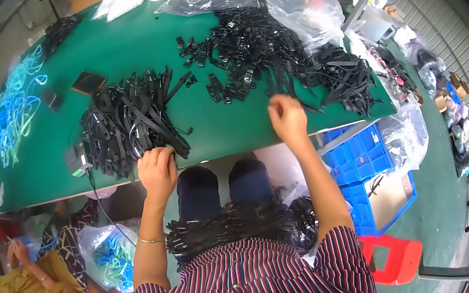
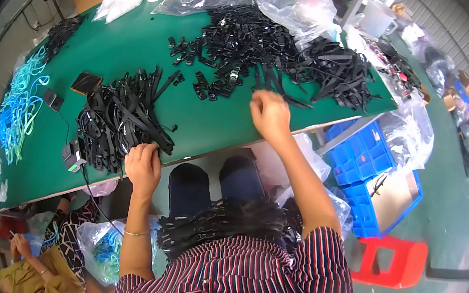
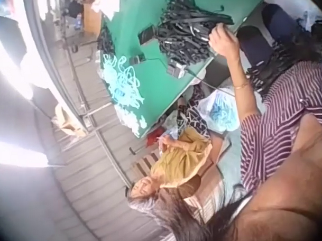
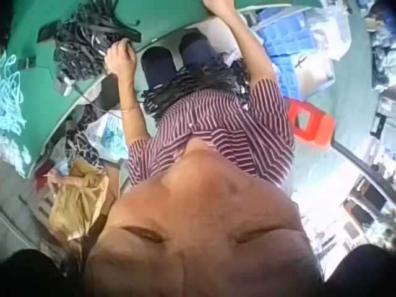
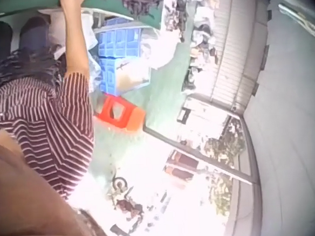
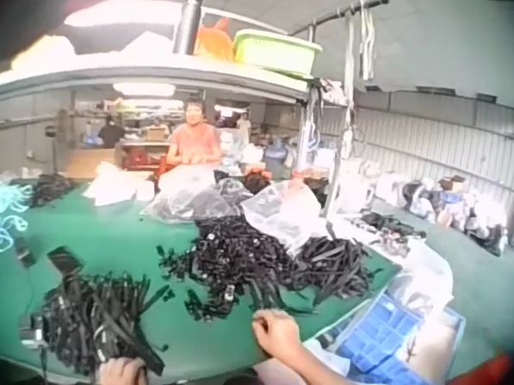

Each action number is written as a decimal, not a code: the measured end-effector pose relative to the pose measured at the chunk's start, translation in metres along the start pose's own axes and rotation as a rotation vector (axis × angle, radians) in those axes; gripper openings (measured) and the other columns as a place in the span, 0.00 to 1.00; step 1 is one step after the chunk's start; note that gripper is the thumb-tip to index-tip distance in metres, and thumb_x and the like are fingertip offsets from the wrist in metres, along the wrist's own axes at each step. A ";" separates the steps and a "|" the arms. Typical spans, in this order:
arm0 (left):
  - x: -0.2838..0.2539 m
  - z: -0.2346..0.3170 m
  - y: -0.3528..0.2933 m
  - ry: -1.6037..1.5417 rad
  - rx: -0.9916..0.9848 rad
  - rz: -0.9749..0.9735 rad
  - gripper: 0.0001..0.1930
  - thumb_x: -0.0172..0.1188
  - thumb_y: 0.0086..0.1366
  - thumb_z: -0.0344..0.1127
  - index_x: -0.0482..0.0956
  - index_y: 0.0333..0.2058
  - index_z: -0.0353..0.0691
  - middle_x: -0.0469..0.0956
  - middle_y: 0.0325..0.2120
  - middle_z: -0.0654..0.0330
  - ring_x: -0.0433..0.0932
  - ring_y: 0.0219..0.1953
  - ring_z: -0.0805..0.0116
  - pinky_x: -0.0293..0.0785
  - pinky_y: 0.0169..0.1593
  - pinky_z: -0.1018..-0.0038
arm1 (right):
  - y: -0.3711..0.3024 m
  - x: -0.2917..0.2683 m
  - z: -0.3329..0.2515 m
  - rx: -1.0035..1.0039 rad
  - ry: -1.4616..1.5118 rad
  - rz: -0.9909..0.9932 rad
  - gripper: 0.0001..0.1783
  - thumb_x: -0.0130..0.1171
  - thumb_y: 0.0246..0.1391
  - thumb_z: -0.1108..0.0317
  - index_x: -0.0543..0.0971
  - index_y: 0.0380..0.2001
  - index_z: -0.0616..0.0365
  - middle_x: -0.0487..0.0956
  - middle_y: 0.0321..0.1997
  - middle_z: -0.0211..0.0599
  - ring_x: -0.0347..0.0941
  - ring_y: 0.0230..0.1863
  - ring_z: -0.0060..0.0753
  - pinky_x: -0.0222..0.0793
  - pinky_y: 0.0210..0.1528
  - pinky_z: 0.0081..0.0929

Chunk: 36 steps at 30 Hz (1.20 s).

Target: The person assembles black plastic straps and buckles by hand at a factory workstation.

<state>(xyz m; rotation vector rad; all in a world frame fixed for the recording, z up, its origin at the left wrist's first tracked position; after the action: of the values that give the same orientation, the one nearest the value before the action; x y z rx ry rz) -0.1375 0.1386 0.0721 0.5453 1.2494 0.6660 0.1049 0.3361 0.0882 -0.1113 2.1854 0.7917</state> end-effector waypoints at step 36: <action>-0.011 -0.085 0.108 -0.613 -0.530 -0.007 0.12 0.62 0.51 0.33 0.74 0.32 0.33 0.75 0.22 0.62 0.73 0.27 0.76 0.69 0.32 0.79 | 0.086 -0.020 -0.007 0.192 1.430 -0.022 0.05 0.55 0.52 0.69 0.70 0.31 0.56 0.59 0.15 0.20 0.50 0.14 0.14 0.48 0.18 0.16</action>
<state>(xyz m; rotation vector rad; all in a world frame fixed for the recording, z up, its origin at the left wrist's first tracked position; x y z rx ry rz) -0.2390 0.2075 0.1351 0.2652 0.4702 0.7183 0.0866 0.3973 0.1493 -0.8029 3.5464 0.4785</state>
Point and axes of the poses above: each hand's wrist, its own y-axis towards the middle knuckle, its own x-axis out of the palm, z = x × y, the point moved 8 cm from there along y, towards the middle knuckle
